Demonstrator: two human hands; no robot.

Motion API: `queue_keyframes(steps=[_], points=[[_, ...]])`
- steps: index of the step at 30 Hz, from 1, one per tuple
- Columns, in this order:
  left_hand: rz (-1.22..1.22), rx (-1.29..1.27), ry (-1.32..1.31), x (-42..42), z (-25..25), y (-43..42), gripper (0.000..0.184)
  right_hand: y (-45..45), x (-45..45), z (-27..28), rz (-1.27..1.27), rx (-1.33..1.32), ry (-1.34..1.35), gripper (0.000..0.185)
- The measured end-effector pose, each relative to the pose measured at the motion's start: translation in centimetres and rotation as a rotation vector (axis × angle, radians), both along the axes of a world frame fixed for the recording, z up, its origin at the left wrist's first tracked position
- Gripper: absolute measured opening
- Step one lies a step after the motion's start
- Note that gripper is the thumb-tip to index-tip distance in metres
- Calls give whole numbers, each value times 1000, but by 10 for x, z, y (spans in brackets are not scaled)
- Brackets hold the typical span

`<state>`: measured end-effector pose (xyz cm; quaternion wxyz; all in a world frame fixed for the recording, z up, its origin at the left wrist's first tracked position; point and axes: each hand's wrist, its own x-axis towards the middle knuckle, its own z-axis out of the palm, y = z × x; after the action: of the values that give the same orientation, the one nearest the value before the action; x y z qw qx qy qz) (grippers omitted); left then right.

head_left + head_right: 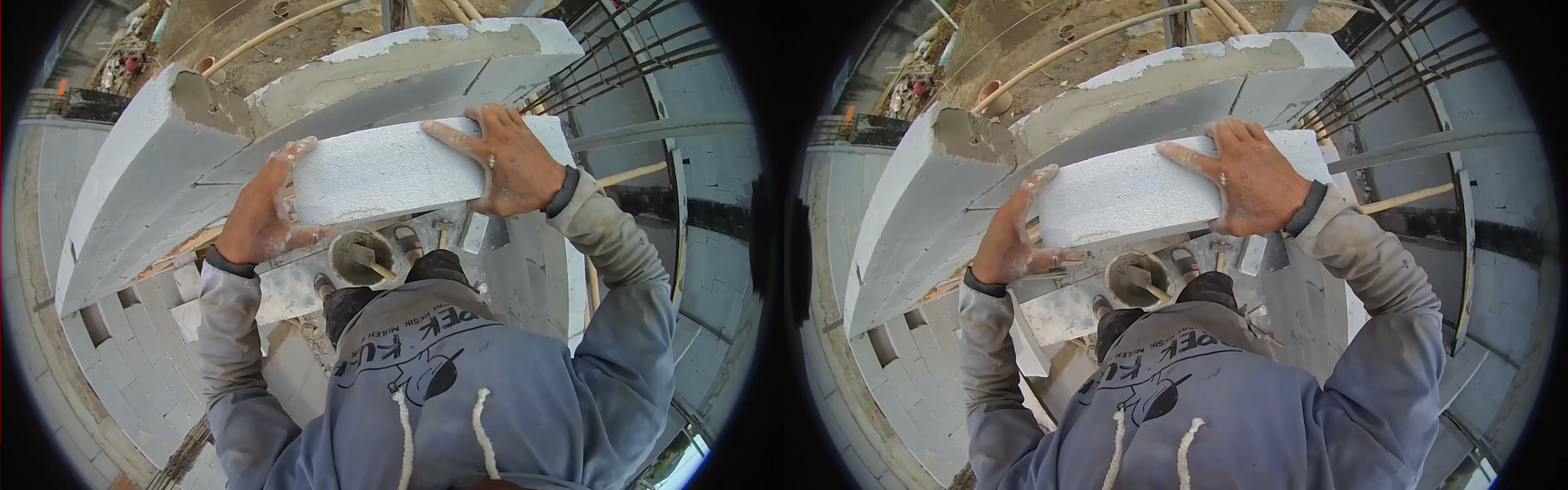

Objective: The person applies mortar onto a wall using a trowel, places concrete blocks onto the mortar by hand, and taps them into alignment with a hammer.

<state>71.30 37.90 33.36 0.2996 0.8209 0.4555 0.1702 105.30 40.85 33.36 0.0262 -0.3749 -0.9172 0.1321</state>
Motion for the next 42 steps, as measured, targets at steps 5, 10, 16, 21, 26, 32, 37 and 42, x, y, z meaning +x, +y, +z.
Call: queue_keyframes(steps=[5,10,16,21,26,32,37,42], points=[[67,-415,-19,6,-144,-18,106,-18,1,-135,-10,-152,-76,112],[181,-519,163,16,-323,-41,100,-22,-4,-289,-61,-363,-170,103],[397,-439,174,-6,-435,-99,75,-12,-9,-488,54,-343,-250,91],[529,-700,428,-62,-479,-182,67,-17,-9,-652,12,-172,-172,84],[581,-711,429,-80,-507,-202,60,-15,12,-732,-1,-55,-143,73],[544,-795,488,-41,-529,-169,59,-37,39,-800,-106,-44,-109,52],[543,-836,415,-8,-544,-157,56,-58,73,-816,-169,-203,-178,57],[451,-933,334,11,-543,-156,59,-78,52,-798,-355,-242,-188,55]])
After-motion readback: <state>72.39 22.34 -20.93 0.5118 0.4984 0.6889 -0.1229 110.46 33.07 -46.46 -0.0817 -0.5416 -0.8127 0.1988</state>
